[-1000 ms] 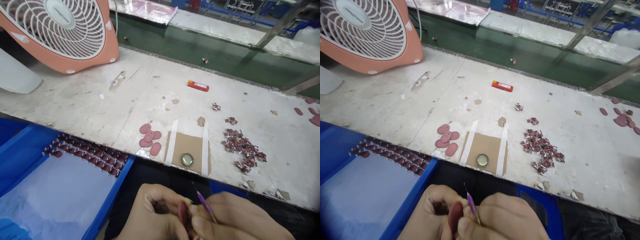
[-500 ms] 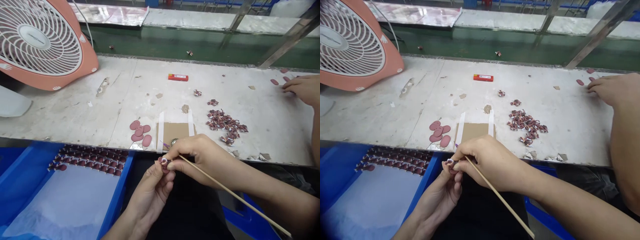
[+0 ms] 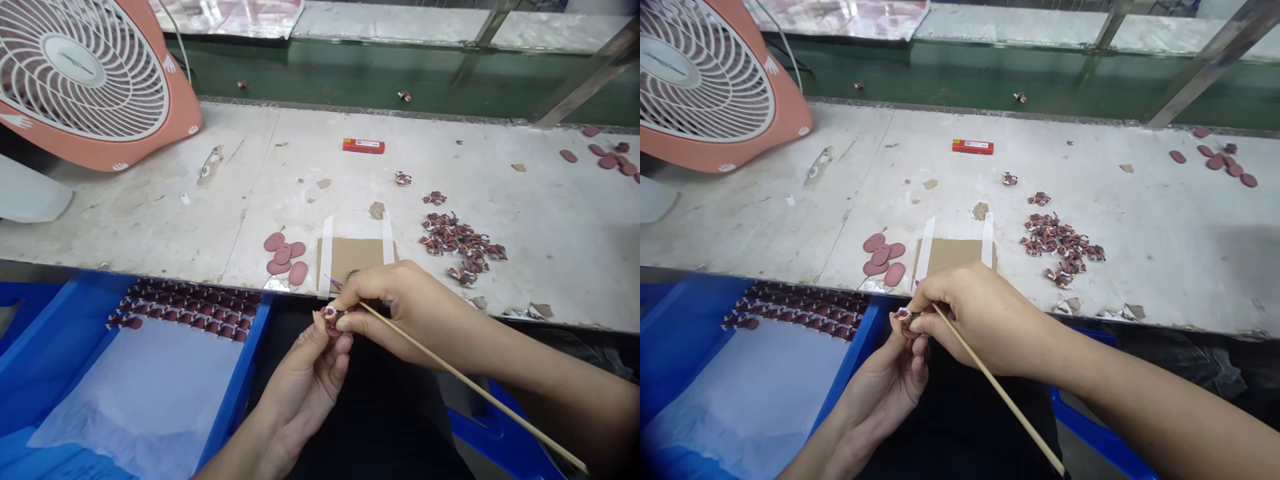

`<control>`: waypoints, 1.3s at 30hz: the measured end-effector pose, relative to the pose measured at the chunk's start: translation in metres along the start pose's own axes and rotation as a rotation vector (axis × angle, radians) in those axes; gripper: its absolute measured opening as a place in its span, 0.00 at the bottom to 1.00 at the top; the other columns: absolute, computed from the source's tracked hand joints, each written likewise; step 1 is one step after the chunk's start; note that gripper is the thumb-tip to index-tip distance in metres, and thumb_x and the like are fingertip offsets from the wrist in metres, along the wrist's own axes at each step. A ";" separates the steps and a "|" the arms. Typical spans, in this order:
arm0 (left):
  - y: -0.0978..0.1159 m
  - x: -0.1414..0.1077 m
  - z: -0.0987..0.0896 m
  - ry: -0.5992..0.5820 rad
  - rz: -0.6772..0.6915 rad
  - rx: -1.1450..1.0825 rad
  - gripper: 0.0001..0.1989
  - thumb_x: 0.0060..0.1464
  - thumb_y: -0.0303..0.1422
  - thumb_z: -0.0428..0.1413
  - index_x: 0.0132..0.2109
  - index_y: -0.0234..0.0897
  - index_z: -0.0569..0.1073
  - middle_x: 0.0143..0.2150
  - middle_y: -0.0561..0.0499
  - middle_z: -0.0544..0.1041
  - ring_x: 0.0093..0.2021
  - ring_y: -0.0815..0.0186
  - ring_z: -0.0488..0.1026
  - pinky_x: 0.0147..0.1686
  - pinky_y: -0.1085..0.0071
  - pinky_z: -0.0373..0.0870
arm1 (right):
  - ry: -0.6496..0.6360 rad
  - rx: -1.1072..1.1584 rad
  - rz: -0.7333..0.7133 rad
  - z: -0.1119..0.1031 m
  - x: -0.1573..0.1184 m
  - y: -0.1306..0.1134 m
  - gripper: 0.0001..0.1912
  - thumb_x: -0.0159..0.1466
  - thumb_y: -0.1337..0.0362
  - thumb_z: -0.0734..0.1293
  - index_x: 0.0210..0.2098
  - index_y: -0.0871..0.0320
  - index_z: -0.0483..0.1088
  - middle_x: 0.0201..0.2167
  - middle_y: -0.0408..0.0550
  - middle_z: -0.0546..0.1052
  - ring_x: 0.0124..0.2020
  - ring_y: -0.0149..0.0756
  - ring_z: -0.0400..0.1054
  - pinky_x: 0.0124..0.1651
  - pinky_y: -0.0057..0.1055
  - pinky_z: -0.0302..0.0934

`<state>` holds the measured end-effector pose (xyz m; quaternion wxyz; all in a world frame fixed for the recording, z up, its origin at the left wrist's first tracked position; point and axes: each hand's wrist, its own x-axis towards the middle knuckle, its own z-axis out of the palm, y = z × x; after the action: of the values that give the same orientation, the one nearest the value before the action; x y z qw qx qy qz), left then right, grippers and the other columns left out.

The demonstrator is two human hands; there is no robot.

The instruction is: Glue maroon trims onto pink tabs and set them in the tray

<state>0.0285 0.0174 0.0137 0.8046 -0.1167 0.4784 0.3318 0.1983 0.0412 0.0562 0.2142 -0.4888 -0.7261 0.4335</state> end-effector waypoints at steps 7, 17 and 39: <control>0.002 0.001 0.000 -0.008 -0.010 -0.023 0.21 0.69 0.25 0.47 0.29 0.32 0.78 0.21 0.52 0.81 0.20 0.72 0.80 0.20 0.81 0.78 | -0.009 -0.008 0.013 0.001 0.003 0.000 0.08 0.65 0.73 0.69 0.37 0.55 0.79 0.31 0.40 0.81 0.31 0.31 0.75 0.36 0.26 0.67; 0.001 0.002 -0.001 0.001 0.013 -0.046 0.23 0.69 0.25 0.46 0.28 0.32 0.78 0.20 0.52 0.81 0.19 0.72 0.80 0.19 0.80 0.78 | 0.024 -0.003 0.007 0.007 0.004 0.003 0.07 0.65 0.72 0.70 0.37 0.54 0.79 0.32 0.39 0.82 0.33 0.31 0.76 0.38 0.26 0.67; 0.004 0.000 -0.009 0.022 0.010 -0.065 0.22 0.68 0.22 0.46 0.27 0.33 0.77 0.19 0.53 0.81 0.18 0.70 0.80 0.17 0.80 0.77 | 0.128 -0.090 -0.225 0.014 0.004 -0.001 0.05 0.63 0.75 0.72 0.37 0.60 0.78 0.32 0.42 0.81 0.33 0.29 0.75 0.39 0.21 0.64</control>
<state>0.0198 0.0163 0.0093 0.7933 -0.1440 0.4768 0.3500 0.1852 0.0389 0.0489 0.2851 -0.4402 -0.7799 0.3417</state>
